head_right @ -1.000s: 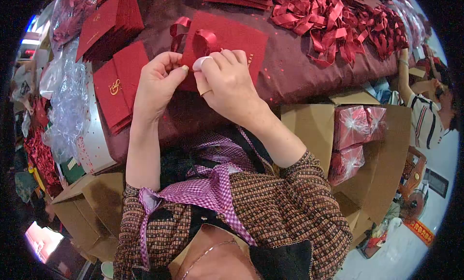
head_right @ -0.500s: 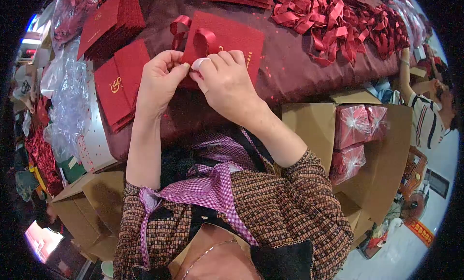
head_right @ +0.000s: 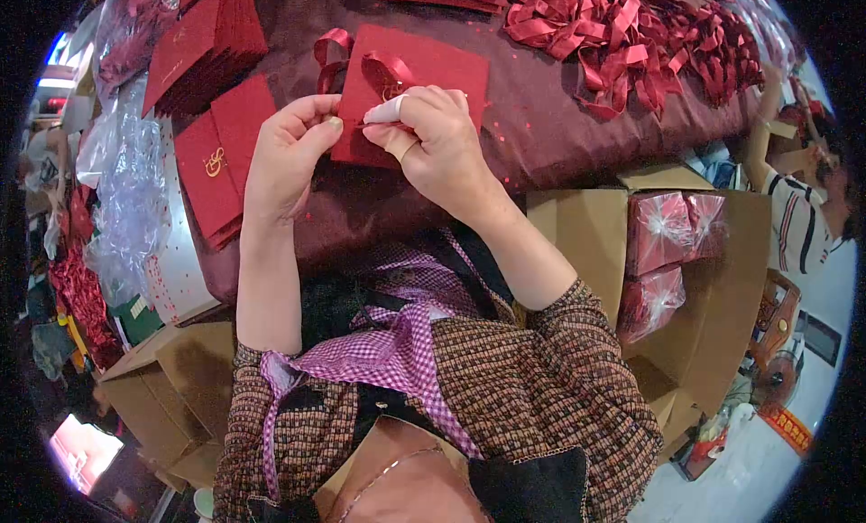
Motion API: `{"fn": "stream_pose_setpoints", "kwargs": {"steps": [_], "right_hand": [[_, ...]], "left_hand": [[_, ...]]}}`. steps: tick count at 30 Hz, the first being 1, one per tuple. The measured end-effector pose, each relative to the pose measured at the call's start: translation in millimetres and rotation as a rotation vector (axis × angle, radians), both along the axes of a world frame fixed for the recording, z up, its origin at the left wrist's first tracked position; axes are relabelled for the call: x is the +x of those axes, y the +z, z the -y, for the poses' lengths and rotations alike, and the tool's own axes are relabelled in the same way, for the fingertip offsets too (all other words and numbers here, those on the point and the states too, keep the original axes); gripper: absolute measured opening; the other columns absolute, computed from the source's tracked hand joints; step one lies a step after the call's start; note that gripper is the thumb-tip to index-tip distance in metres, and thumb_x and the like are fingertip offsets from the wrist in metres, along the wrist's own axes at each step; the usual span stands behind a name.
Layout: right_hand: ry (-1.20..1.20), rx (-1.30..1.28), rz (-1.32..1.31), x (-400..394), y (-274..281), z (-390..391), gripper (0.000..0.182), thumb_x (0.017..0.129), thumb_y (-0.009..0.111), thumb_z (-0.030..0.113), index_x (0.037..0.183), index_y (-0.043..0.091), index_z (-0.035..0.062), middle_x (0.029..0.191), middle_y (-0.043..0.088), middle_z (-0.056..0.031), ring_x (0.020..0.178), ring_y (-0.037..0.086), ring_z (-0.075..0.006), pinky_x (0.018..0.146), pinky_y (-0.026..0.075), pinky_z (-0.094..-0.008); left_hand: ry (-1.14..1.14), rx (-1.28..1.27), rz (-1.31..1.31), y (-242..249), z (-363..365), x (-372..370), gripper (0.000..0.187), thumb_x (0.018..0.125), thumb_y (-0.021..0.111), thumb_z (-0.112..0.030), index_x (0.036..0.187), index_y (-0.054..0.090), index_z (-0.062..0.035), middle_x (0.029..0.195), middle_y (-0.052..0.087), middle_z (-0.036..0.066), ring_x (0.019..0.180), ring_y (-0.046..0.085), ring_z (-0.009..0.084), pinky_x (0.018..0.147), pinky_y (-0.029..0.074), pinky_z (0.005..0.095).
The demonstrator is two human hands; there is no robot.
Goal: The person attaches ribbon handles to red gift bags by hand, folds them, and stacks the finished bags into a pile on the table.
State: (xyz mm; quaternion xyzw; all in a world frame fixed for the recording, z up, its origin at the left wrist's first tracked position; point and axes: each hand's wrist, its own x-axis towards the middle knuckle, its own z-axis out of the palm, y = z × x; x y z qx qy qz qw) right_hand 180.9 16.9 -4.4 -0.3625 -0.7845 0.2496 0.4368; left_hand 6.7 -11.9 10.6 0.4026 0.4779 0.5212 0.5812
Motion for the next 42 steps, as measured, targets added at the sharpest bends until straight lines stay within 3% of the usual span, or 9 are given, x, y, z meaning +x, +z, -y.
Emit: {"fn": "stream_pose_setpoints", "kwargs": {"steps": [8, 21, 24, 31, 38, 42], "right_hand": [[-0.062, 0.24, 0.114, -6, 0, -1, 0.01, 0.072, 0.071, 0.011, 0.076, 0.062, 0.0099, 0.073, 0.059, -0.0024, 0.075, 0.056, -0.0215, 0.075, 0.037, -0.0344], [-0.099, 0.422, 0.293, -9, 10, 5, 0.012, 0.068, 0.071, 0.006, 0.074, 0.059, 0.0067, 0.071, 0.058, -0.0043, 0.069, 0.054, -0.0228, 0.072, 0.039, -0.0355], [-0.064, 0.422, 0.372, -5, 10, 5, 0.012, 0.068, 0.07, 0.005, 0.073, 0.059, 0.0075, 0.07, 0.056, -0.0044, 0.068, 0.053, -0.0231, 0.071, 0.039, -0.0353], [0.07, 0.132, 0.168, 7, 14, -8, 0.013, 0.072, 0.069, 0.009, 0.071, 0.056, 0.007, 0.07, 0.06, -0.0049, 0.071, 0.058, -0.0233, 0.07, 0.039, -0.0354], [0.042, 0.336, 0.311, -1, 19, -2, 0.015, 0.069, 0.068, 0.009, 0.069, 0.053, 0.0072, 0.066, 0.054, -0.0061, 0.068, 0.054, -0.0253, 0.068, 0.038, -0.0376], [0.148, 0.172, 0.192, 5, 19, -12, 0.014, 0.069, 0.068, 0.009, 0.07, 0.054, 0.007, 0.066, 0.054, -0.0074, 0.068, 0.054, -0.026, 0.067, 0.038, -0.0384]], "left_hand": [[0.016, 0.025, -0.064, -9, 0, -1, 0.023, 0.084, 0.059, -0.001, 0.106, 0.06, 0.0069, 0.086, 0.06, 0.0, 0.076, 0.053, 0.0041, 0.069, 0.044, 0.0189], [0.004, 0.121, -0.299, -9, 2, 1, 0.017, 0.083, 0.059, 0.0, 0.099, 0.062, 0.0066, 0.077, 0.058, -0.001, 0.071, 0.051, 0.0043, 0.064, 0.043, 0.0205], [-0.009, 0.105, -0.261, -8, 4, 1, 0.017, 0.083, 0.059, 0.001, 0.099, 0.061, 0.0062, 0.076, 0.058, -0.001, 0.071, 0.051, 0.0043, 0.063, 0.043, 0.0205], [-0.015, 0.073, -0.198, -3, 4, 4, 0.018, 0.083, 0.059, 0.001, 0.1, 0.061, 0.0066, 0.077, 0.058, -0.002, 0.071, 0.05, 0.0038, 0.062, 0.043, 0.0201], [-0.033, 0.094, -0.244, -8, 3, 2, 0.018, 0.083, 0.059, 0.001, 0.1, 0.061, 0.0066, 0.078, 0.059, -0.001, 0.072, 0.051, 0.0048, 0.064, 0.044, 0.0207], [-0.038, 0.106, -0.218, -6, 3, 2, 0.017, 0.083, 0.059, 0.001, 0.099, 0.062, 0.0062, 0.078, 0.06, 0.0, 0.073, 0.053, 0.0059, 0.067, 0.045, 0.0221]]}}
